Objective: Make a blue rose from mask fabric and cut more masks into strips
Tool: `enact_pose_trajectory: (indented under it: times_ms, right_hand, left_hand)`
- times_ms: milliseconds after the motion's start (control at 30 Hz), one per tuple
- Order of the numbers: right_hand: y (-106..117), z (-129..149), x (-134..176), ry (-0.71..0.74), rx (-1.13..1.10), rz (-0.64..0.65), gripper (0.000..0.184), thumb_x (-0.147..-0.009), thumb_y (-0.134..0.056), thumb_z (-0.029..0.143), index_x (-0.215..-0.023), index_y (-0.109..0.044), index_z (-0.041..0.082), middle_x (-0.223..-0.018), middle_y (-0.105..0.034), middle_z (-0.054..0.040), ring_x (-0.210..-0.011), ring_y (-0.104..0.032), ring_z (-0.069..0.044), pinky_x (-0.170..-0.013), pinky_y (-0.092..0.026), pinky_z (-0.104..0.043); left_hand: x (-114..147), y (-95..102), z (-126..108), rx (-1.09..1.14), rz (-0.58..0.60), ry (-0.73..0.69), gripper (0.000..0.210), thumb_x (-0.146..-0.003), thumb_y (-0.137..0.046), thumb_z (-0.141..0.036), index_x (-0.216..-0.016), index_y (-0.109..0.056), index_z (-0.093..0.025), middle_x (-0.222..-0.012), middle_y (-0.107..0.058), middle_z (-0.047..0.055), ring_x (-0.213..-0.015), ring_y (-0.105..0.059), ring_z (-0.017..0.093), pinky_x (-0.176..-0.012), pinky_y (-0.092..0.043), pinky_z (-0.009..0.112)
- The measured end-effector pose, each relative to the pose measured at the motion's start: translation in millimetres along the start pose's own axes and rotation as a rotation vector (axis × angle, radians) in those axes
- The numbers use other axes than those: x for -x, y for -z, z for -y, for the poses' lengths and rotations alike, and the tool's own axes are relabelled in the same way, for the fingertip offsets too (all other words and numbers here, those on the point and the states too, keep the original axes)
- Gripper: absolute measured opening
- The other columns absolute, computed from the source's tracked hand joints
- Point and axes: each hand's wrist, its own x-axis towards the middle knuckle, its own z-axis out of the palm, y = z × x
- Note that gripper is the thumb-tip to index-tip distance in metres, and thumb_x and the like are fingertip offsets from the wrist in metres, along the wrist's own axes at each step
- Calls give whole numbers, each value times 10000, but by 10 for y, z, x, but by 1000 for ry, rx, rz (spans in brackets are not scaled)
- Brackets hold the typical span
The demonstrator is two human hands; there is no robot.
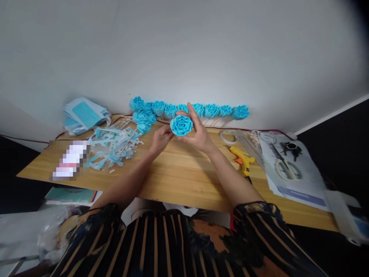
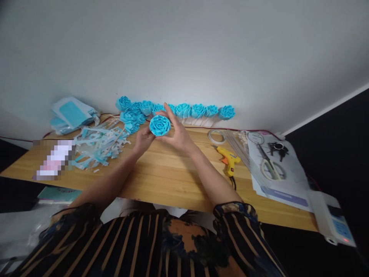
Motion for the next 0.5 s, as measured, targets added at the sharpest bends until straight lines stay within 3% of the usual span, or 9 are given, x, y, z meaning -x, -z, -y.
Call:
enact_pose_trajectory:
  times_ms: [333,433,500]
  right_hand:
    - [-36,-49,34,-66,-15,-118,1008,-753,-739,682,-1590,-313,316,-1425,-625,-68,-1366,-545,-317,-1226,-329,-550]
    - [-17,-66,24,-51,-45,-107,1035,-735,-758,677,-1592,-312,304,-1471,-586,-84,-1406,-508,-315,-1227,-327,-535]
    - [21,-83,11,-18,-75,-50,1145,-687,-790,687,-1615,-241,303,-1564,-487,-96,-1481,-413,-310,-1242,-297,-519]
  left_hand:
    - [13,-31,-22,87,51,8,231,-765,-724,-397,-820,-731,-173,-788,-736,46,-747,-670,179,-706,-552,275]
    - [19,-21,-48,48,40,22,185,-773,-691,-350,-762,-718,-167,-728,-719,33,-703,-650,166,-667,-530,255]
    - [16,1,-60,22,18,26,164,-778,-651,-308,-718,-704,-164,-706,-713,29,-667,-628,155,-628,-504,240]
